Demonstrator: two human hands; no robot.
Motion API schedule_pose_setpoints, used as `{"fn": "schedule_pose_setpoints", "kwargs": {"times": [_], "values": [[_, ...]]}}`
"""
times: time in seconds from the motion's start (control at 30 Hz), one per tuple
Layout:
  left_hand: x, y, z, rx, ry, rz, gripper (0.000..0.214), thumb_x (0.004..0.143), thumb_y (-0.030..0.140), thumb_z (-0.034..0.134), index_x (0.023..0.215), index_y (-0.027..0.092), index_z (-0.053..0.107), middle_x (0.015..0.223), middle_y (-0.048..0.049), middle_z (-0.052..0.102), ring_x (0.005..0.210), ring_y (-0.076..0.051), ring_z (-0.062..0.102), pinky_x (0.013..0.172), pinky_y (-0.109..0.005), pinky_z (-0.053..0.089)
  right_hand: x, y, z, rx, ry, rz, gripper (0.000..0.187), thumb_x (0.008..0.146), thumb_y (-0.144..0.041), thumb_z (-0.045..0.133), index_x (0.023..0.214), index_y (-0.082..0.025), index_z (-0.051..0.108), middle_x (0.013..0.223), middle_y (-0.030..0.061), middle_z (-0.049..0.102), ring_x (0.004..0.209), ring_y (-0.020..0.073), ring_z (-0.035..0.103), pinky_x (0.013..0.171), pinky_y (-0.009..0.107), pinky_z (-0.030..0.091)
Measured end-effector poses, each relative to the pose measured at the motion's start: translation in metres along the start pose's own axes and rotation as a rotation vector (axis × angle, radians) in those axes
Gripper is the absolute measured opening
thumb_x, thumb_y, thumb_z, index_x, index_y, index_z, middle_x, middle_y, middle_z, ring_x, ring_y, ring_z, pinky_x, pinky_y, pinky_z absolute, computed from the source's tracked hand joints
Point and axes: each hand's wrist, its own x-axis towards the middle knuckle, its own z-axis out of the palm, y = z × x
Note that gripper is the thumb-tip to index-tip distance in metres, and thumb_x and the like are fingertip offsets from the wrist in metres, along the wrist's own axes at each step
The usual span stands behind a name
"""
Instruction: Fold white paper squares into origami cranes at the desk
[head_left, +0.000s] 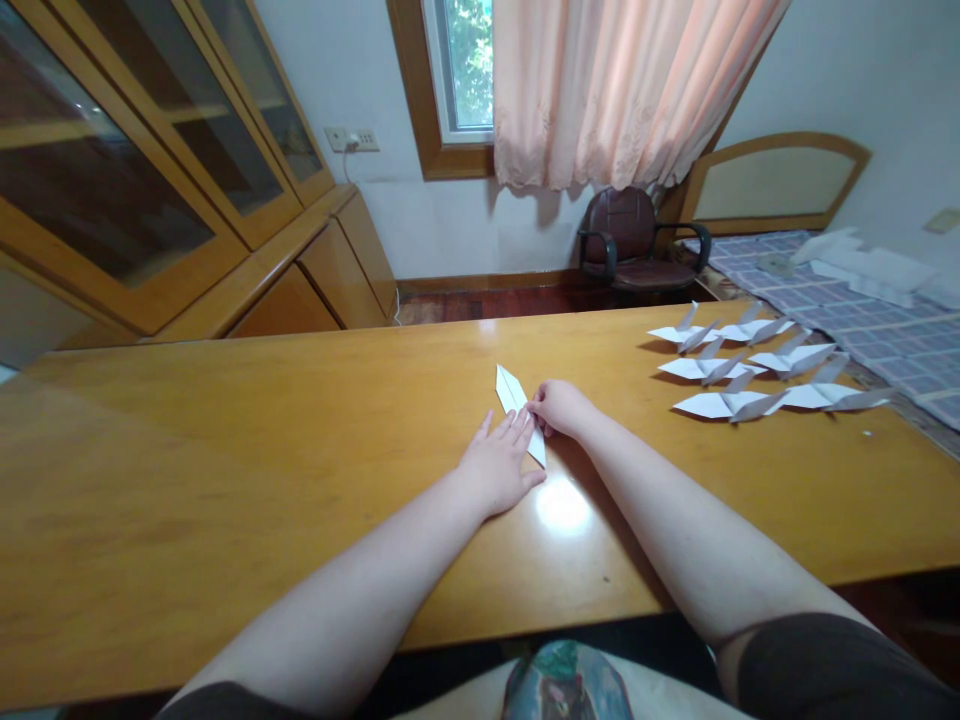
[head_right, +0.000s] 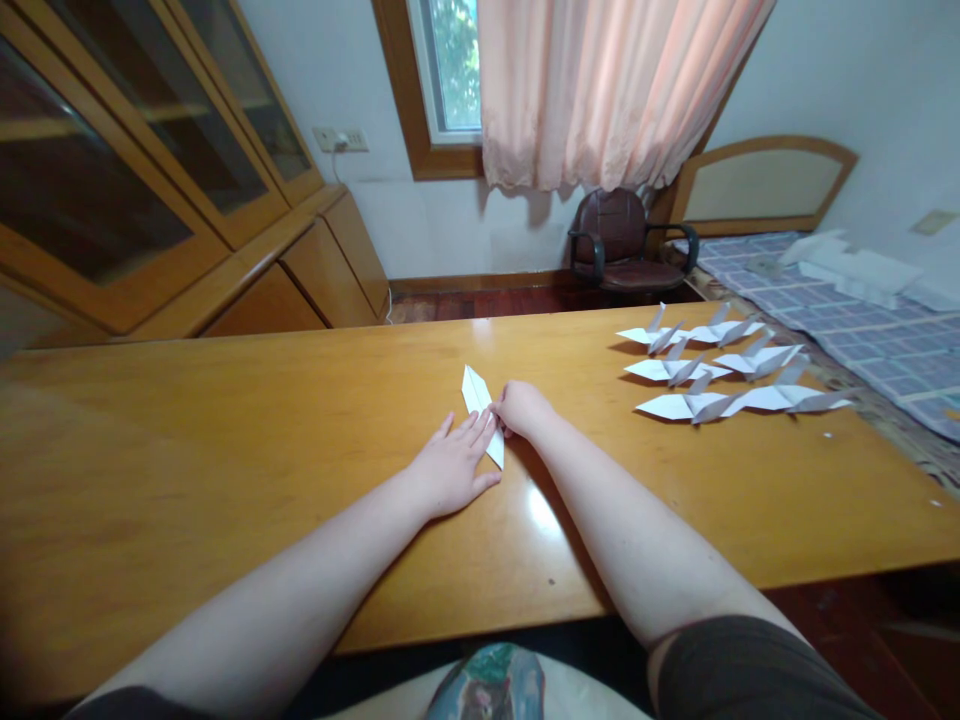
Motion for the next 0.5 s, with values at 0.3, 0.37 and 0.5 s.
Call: {"fn": "schedule_pose_setpoints", "kwargs": {"times": [0.3, 0.37, 0.5], "values": [[-0.005, 0.009, 0.008, -0.005, 0.011, 0.078, 0.085, 0.085, 0.064, 0.036, 0.151, 0.013, 0.019, 0.157, -0.0130, 0.014, 0.146, -0.028, 0.012, 0.118, -0.051, 0.005, -0.004, -0.005, -0.006, 0.021, 0.000, 0.038, 0.023, 0.084, -0.028, 0.058, 0.065, -0.016, 0.059, 0.046, 0.0014, 0.060, 0.040, 0.0111, 0.054, 0.047, 0.021, 0.040], [-0.008, 0.013, 0.007, -0.016, -0.013, 0.096, 0.086, 0.085, 0.064, 0.036, 0.151, 0.012, 0.018, 0.157, -0.0132, 0.014, 0.146, -0.027, 0.011, 0.118, -0.050, 0.004, -0.005, -0.005, -0.007, 0.051, 0.000, 0.035, 0.023, 0.084, -0.026, 0.059, 0.063, -0.017, 0.056, 0.043, -0.0010, 0.057, 0.038, 0.0099, 0.052, 0.045, 0.020, 0.039], [-0.012, 0.021, 0.005, -0.035, -0.047, 0.119, 0.087, 0.084, 0.063, 0.036, 0.151, 0.009, 0.018, 0.157, -0.0140, 0.012, 0.146, -0.028, 0.011, 0.118, -0.050, 0.005, -0.005, -0.004, -0.006, 0.072, 0.006, 0.036, 0.023, 0.084, -0.025, 0.060, 0.063, -0.017, 0.053, 0.043, -0.0033, 0.054, 0.035, 0.0085, 0.049, 0.042, 0.019, 0.036]]}}
